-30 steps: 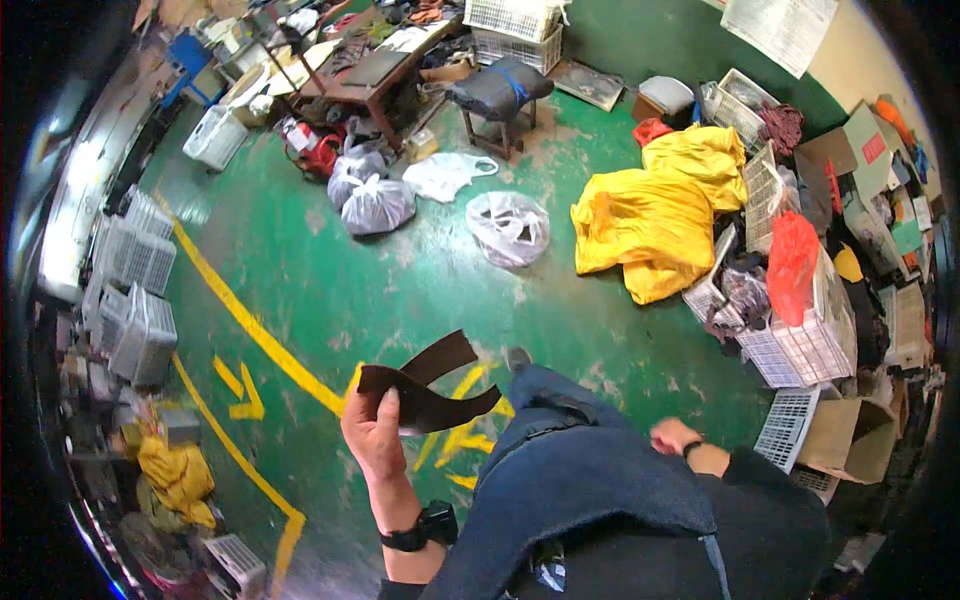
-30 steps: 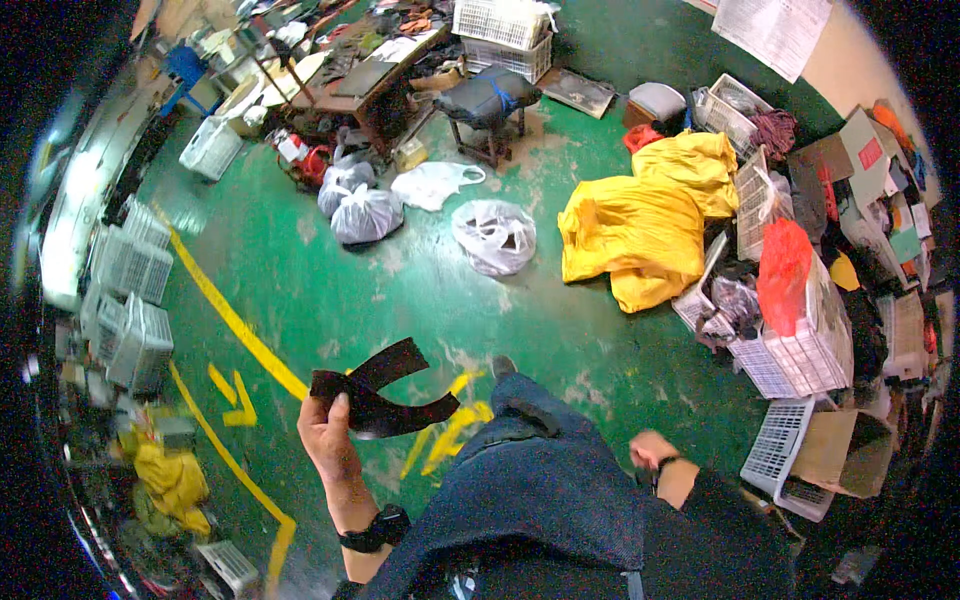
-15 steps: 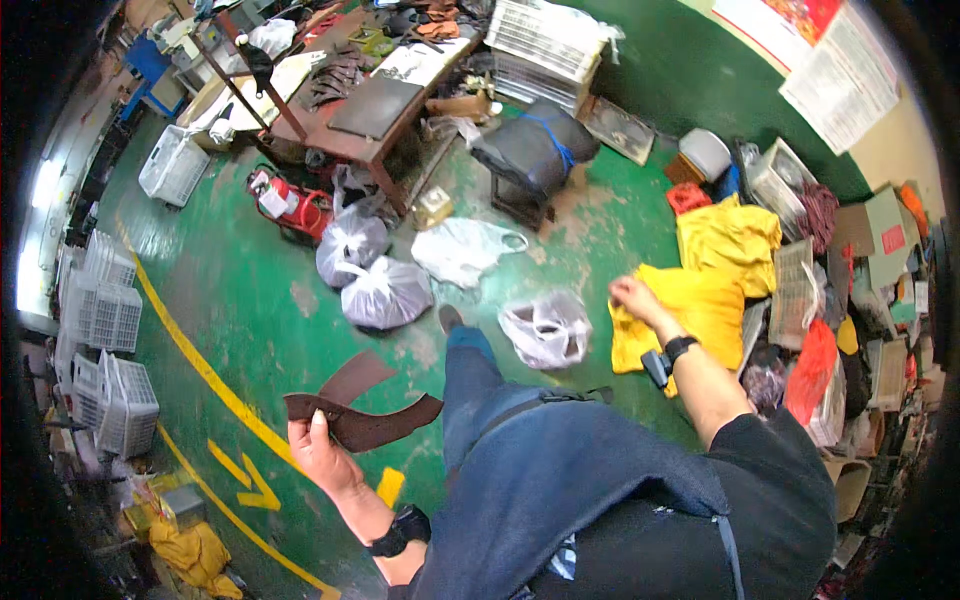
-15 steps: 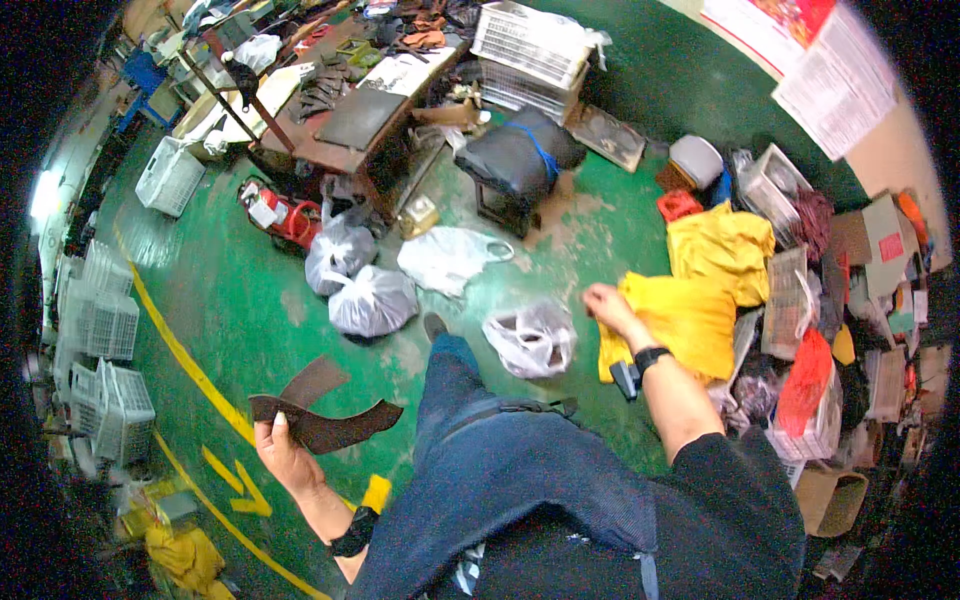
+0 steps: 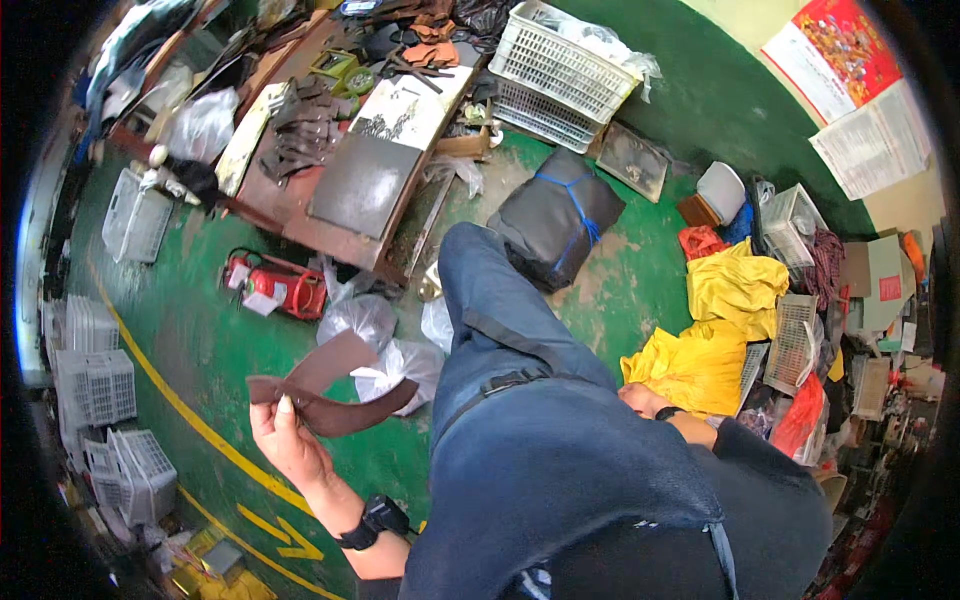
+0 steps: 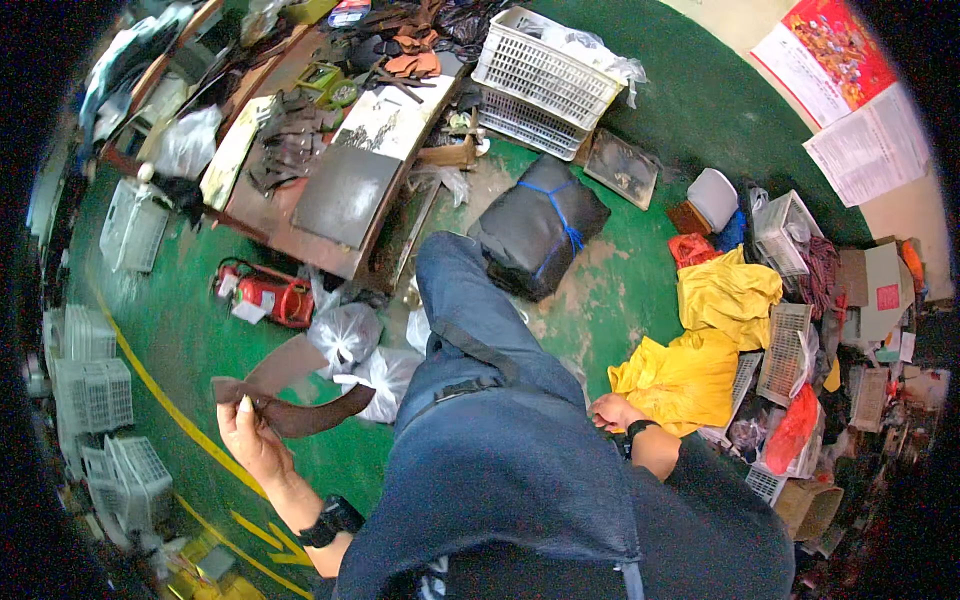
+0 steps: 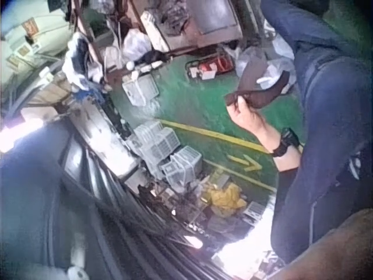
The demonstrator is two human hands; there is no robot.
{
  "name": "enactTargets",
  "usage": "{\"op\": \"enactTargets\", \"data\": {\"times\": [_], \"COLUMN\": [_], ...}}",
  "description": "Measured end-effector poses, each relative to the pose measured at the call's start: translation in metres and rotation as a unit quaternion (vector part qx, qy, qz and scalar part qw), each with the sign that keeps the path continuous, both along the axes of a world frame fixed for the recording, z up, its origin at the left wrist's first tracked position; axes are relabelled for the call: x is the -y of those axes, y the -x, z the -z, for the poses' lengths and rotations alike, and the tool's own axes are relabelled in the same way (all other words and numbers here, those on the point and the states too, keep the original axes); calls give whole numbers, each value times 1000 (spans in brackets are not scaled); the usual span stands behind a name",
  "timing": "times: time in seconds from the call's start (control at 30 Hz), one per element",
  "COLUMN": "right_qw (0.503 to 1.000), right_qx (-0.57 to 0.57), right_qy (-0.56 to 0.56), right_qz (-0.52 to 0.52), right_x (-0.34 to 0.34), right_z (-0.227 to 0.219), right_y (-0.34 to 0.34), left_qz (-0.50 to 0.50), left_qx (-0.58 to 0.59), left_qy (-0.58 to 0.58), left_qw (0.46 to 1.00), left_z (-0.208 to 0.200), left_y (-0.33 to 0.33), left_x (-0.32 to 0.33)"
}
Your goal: Picking up leather shoe components and manually assembling or preparing them by setting small metal studs using a hammer.
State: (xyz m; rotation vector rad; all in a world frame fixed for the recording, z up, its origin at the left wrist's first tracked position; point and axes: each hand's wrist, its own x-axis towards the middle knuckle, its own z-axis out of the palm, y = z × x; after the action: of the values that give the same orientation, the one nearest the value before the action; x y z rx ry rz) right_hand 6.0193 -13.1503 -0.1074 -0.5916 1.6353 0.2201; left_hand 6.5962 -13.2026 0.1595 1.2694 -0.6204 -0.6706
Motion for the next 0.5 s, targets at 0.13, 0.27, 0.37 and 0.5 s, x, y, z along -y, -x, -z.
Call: {"op": "enactTargets", "data": {"times": [0.13, 0.27, 0.37, 0.5], "right_qw": [986, 940, 670, 761], "right_qx": [7, 45, 66, 60], "right_qy": [-53, 21, 326, 325], "right_qz": [-157, -338, -664, -559], "right_x": [167, 445, 660, 777], "right_z": [45, 72, 97, 44], "right_y": [-8, -48, -68, -179], "left_qz": [-60, -124, -149, -159], "left_qx": [43, 86, 0, 56], "left_qy": [-99, -119, -96, -195], "left_qw": [992, 981, 984, 966], "left_z": [14, 48, 48, 37], "left_y": [-6, 8, 35, 44], "left_x": [78, 175, 267, 309]}}
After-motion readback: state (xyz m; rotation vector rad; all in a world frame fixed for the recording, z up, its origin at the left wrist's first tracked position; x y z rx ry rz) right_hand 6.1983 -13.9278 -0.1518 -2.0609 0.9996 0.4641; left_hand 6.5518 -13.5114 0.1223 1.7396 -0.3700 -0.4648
